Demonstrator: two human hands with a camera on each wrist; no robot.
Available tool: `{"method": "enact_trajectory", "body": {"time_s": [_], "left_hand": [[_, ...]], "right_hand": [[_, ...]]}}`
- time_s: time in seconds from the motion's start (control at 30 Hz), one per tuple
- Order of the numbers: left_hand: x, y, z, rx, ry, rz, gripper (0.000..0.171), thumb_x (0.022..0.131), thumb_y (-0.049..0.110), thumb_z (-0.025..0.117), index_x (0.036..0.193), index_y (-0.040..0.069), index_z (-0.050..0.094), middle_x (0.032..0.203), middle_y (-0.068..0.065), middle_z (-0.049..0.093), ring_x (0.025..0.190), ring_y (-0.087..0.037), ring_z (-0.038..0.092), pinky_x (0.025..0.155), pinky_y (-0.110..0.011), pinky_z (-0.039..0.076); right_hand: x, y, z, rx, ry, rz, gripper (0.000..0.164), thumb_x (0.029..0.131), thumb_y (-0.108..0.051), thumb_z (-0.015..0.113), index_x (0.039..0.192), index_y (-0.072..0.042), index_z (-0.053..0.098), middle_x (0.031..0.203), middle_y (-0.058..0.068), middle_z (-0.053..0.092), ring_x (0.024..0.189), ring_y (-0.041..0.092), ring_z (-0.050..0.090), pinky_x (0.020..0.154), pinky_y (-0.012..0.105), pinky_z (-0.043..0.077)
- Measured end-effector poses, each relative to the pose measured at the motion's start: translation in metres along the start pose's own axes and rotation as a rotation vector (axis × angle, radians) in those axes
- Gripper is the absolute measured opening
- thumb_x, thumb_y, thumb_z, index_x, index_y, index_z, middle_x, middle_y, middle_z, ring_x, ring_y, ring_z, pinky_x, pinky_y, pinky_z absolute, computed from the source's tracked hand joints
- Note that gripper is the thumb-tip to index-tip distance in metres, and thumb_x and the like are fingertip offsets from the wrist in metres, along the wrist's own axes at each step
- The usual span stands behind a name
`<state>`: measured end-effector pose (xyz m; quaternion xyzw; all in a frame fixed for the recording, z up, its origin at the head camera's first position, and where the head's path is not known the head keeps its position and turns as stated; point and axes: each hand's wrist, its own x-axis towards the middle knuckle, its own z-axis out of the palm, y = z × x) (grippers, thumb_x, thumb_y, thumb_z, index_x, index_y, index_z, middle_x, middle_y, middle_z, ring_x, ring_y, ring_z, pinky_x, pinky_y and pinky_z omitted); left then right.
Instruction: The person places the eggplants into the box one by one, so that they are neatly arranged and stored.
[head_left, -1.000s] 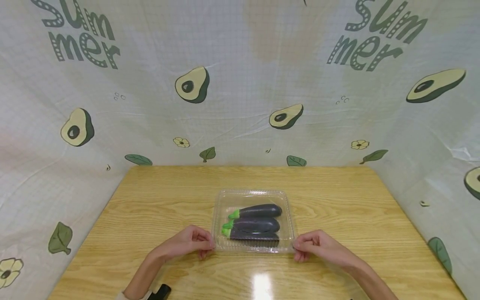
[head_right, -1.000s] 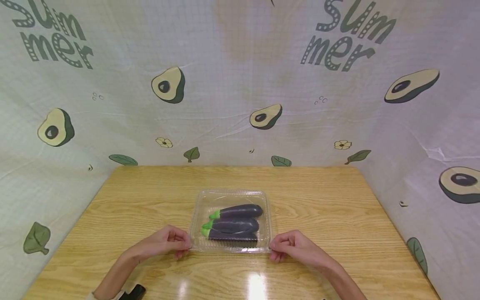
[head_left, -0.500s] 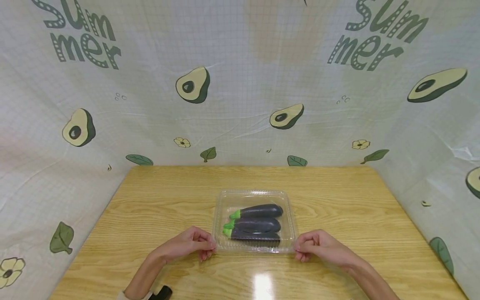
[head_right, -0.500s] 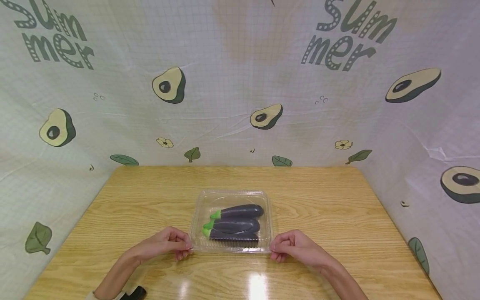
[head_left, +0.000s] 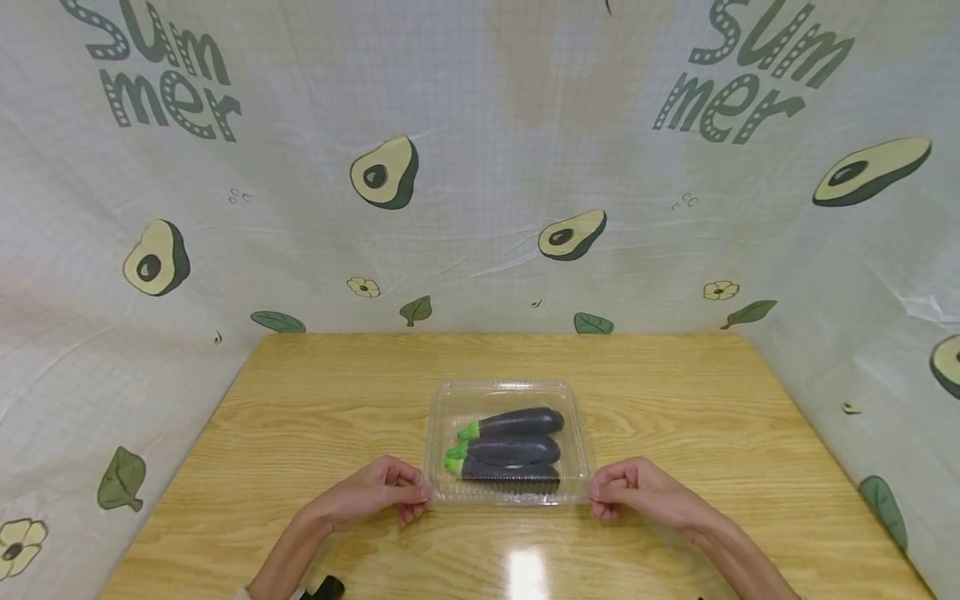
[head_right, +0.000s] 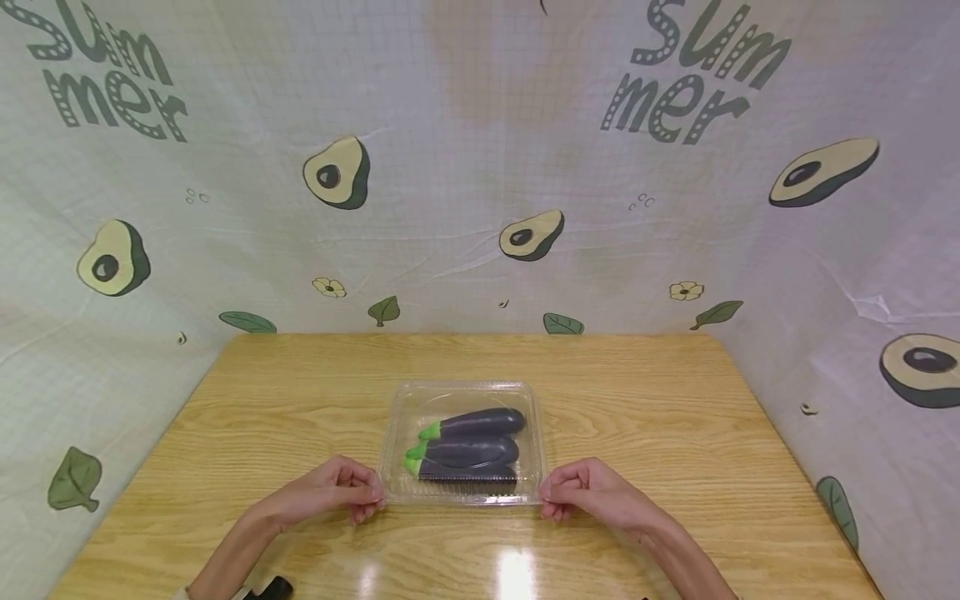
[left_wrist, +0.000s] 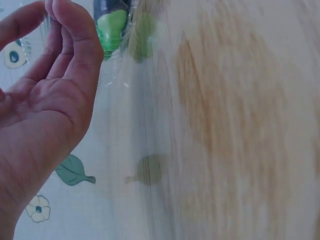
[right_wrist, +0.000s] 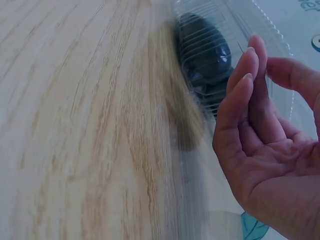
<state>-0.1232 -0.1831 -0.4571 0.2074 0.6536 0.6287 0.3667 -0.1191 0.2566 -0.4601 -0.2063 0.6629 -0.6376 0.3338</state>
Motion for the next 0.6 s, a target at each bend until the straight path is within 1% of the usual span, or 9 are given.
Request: {"method": "enact_trajectory", "body": {"time_s": [0.17, 0.33, 0.47, 0.6], "left_hand": [[0.000, 0.001, -0.001, 0.001, 0.006, -0.016, 0.040, 0.105, 0.017, 0.061, 0.105, -0.024, 0.062, 0.090, -0.011, 0.068, 0.075, -0.009, 0.063, 0.069, -0.021, 0.056], [-0.003, 0.000, -0.006, 0.059, 0.024, -0.030, 0.036, 0.105, 0.020, 0.063, 0.106, -0.016, 0.068, 0.093, -0.016, 0.069, 0.075, -0.012, 0.063, 0.069, -0.023, 0.057], [-0.005, 0.002, -0.010, 0.096, 0.049, -0.044, 0.035, 0.105, 0.023, 0.063, 0.109, -0.011, 0.069, 0.095, -0.018, 0.070, 0.076, -0.016, 0.064, 0.069, -0.027, 0.058], [-0.008, 0.006, -0.015, 0.161, 0.104, -0.046, 0.030, 0.106, 0.025, 0.061, 0.109, -0.003, 0.070, 0.092, -0.016, 0.069, 0.076, -0.018, 0.064, 0.069, -0.031, 0.059]], "right_hand": [[0.001, 0.001, 0.000, -0.011, 0.010, 0.021, 0.035, 0.107, -0.011, 0.054, 0.111, 0.023, 0.060, 0.093, 0.005, 0.074, 0.085, 0.010, 0.069, 0.079, 0.026, 0.059], [0.001, -0.002, 0.000, -0.036, 0.025, 0.049, 0.033, 0.108, -0.014, 0.055, 0.113, 0.017, 0.064, 0.091, 0.005, 0.074, 0.084, 0.010, 0.068, 0.080, 0.028, 0.060], [-0.001, -0.003, -0.002, -0.068, 0.042, 0.050, 0.029, 0.107, -0.015, 0.057, 0.114, 0.011, 0.068, 0.091, 0.009, 0.072, 0.083, 0.010, 0.068, 0.080, 0.030, 0.061], [-0.001, -0.005, -0.006, -0.122, 0.066, 0.028, 0.026, 0.107, -0.015, 0.057, 0.113, 0.008, 0.068, 0.092, 0.016, 0.070, 0.082, 0.011, 0.067, 0.078, 0.031, 0.061]]}}
